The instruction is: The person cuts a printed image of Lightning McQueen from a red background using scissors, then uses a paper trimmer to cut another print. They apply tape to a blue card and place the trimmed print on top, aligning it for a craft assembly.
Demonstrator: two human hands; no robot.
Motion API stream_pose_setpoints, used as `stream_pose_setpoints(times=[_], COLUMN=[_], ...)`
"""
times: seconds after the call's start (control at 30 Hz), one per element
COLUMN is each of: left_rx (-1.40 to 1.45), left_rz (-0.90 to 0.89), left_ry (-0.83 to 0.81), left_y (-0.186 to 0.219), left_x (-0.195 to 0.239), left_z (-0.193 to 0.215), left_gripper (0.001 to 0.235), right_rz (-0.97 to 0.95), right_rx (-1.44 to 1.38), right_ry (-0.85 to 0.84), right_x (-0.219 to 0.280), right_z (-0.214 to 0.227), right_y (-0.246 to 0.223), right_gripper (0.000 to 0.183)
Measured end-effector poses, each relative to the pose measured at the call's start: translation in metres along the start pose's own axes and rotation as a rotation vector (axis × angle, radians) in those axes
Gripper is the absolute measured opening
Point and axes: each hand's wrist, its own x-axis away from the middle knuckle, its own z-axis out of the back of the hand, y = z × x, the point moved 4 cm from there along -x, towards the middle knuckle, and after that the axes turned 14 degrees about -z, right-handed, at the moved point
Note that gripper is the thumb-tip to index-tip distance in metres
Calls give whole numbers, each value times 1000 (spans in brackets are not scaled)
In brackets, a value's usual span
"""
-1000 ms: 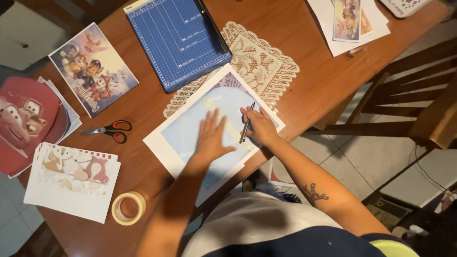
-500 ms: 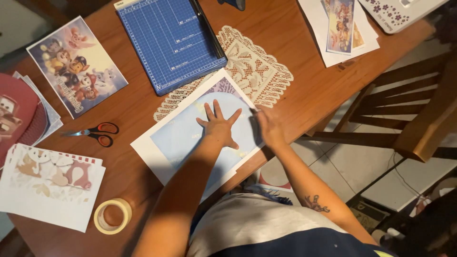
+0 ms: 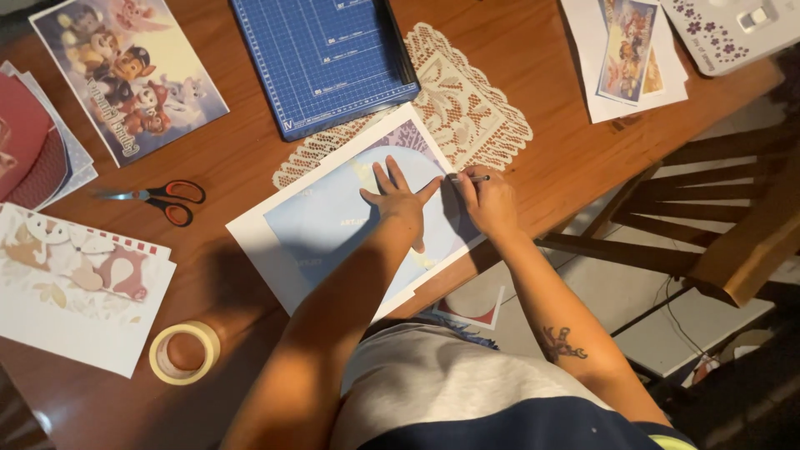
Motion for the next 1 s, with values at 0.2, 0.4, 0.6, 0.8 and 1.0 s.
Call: stream_pose_setpoints(times=[0.2,0.4,0.6,0.8,1.0], left_rx=[35,46,60,71,112], left_rz=[-20,-24,-15,-10,-6], left_ry=[-14,24,44,68,104], left_y=[2,-1,-3,-4,-3], left_x=[19,11,11,12,17], left_z=[9,5,4,4,4], left_gripper=[153,155,150,147,126], right_rz=[-7,-3,39,81,140], right_rx=[137,176,208,257,260], right_ry=[-2,-25,-16,-17,-27], right_x=[-3,-5,-5,-12,-31], right_z=[-2,-6,-9,-13,-21], right_y=[-3,2,-1,-10,-26], right_gripper=[28,31,25,26,22])
